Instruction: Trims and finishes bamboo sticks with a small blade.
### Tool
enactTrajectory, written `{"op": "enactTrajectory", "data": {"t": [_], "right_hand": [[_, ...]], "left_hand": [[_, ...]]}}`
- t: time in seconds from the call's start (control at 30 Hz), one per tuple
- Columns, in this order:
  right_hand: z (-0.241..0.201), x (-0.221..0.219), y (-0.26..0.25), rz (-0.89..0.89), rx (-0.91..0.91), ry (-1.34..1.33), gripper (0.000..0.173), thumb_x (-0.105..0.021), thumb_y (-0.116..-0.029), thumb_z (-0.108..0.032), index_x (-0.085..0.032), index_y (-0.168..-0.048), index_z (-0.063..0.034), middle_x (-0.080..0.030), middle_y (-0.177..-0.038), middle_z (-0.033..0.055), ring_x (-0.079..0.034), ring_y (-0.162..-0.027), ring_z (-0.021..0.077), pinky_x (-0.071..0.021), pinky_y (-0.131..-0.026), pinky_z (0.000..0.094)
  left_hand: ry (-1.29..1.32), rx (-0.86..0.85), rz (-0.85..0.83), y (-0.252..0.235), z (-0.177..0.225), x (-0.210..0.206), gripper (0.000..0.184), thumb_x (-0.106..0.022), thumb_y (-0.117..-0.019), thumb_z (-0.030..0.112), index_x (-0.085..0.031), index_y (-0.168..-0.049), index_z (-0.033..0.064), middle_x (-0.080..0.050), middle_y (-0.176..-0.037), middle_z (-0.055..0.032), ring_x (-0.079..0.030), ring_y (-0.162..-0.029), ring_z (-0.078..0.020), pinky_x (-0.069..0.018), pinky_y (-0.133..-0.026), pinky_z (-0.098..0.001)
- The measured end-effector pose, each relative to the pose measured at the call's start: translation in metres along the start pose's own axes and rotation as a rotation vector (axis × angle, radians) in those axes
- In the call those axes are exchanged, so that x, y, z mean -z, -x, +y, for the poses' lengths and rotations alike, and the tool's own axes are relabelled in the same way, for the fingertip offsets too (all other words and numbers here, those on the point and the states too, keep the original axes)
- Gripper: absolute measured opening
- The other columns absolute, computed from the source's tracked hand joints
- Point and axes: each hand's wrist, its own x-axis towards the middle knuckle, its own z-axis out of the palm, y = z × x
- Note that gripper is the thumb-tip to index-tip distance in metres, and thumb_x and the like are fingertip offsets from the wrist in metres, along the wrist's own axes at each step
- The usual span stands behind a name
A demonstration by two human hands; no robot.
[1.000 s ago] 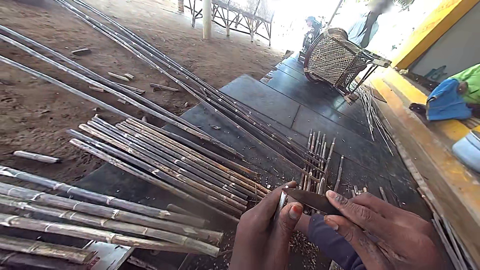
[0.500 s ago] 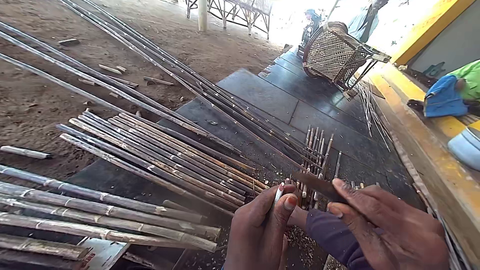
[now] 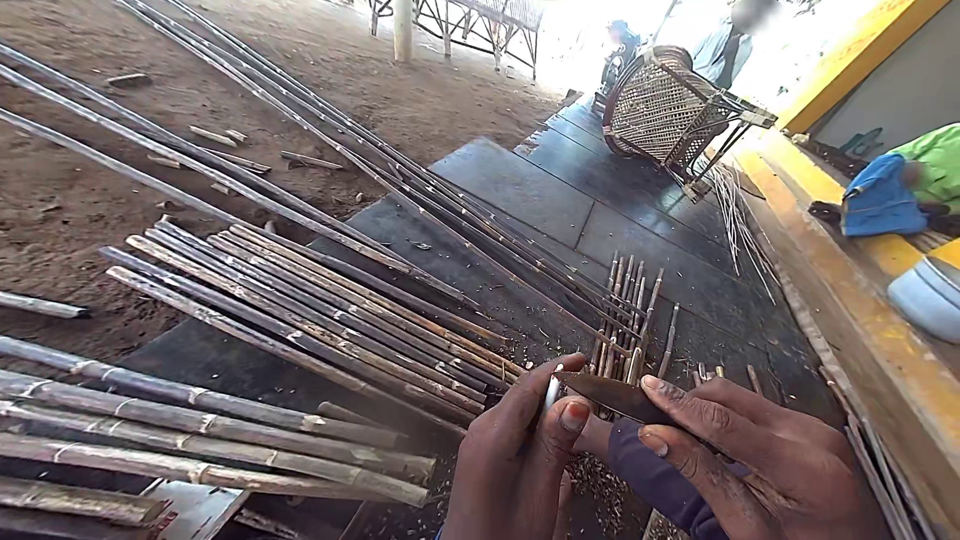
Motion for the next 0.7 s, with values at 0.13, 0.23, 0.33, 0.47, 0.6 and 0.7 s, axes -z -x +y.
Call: {"op": "enactTrajectory", "data": {"t": [0.13,0.23,0.33,0.47,0.6,0.7], "right_hand": [[-0.0016,0.0003,0.0002,-0.014,-0.006,-0.004,0.027,-0.071,-0.0985,-0.036,-0.079,-0.119,-0.0199,-0.072,-0.089,-0.0023,-0.066,-0.077,0.0034,-0.0539,-0.062,0.0213],[-0.0022,0.0006,0.0001,-0.022,-0.005,-0.006,0.027,-0.071,-0.0984,-0.036,-0.079,-0.119,-0.0204,-0.072,-0.089,-0.0027,-0.066,-0.077,0.0028,-0.0533,-0.062,0.0203],[-0.0028,0.0000,0.0001,-0.013,0.006,0.010,0.027,-0.071,-0.0981,-0.035,-0.079,-0.118,-0.0194,-0.072,-0.088,-0.0026,-0.066,-0.077,0.0032,-0.0527,-0.061,0.0206],[-0.0041,-0.0025,0.0011,0.021,0.018,0.074,0.028,-0.070,-0.0983,-0.037,-0.079,-0.118,-0.0194,-0.072,-0.087,-0.0026,-0.065,-0.076,0.0038,-0.0522,-0.060,0.0214],[-0.0035,0.0001,-0.0019,0.126,-0.004,0.096,0.027,-0.070,-0.0988,-0.035,-0.078,-0.119,-0.0192,-0.072,-0.089,-0.0040,-0.066,-0.077,0.0026,-0.0550,-0.063,0.0209],[-0.0018,0.0025,-0.0028,0.125,-0.006,0.075,0.027,-0.071,-0.0981,-0.034,-0.078,-0.118,-0.0181,-0.073,-0.091,-0.0034,-0.067,-0.079,0.0031,-0.0559,-0.064,0.0208]], "left_hand": [[-0.012,-0.020,0.004,0.0006,-0.0009,-0.0003,0.035,-0.055,-0.1085,0.028,-0.065,-0.135,0.0075,-0.065,-0.080,-0.0010,-0.049,-0.052,-0.0061,-0.0437,-0.044,-0.0222],[-0.035,-0.052,0.022,0.0004,-0.0013,-0.0009,0.034,-0.055,-0.1082,0.027,-0.067,-0.131,0.0053,-0.067,-0.081,-0.0008,-0.050,-0.053,-0.0043,-0.0448,-0.045,-0.0208],[-0.062,-0.064,0.047,0.0007,-0.0008,-0.0010,0.030,-0.058,-0.1071,0.027,-0.071,-0.123,0.0044,-0.069,-0.082,-0.0003,-0.053,-0.055,-0.0031,-0.0464,-0.048,-0.0197],[-0.090,-0.045,0.071,0.0006,-0.0010,-0.0012,0.027,-0.060,-0.1062,0.027,-0.074,-0.110,0.0052,-0.065,-0.073,0.0021,-0.051,-0.052,-0.0036,-0.0445,-0.045,-0.0202],[-0.082,-0.031,0.078,0.0014,-0.0006,-0.0007,0.028,-0.058,-0.1068,0.028,-0.073,-0.120,0.0079,-0.063,-0.074,0.0028,-0.050,-0.052,-0.0039,-0.0441,-0.044,-0.0204],[-0.045,-0.011,0.060,0.0008,-0.0008,0.0002,0.031,-0.055,-0.1085,0.027,-0.071,-0.126,0.0078,-0.058,-0.070,0.0020,-0.047,-0.050,-0.0065,-0.0423,-0.043,-0.0233]]}}
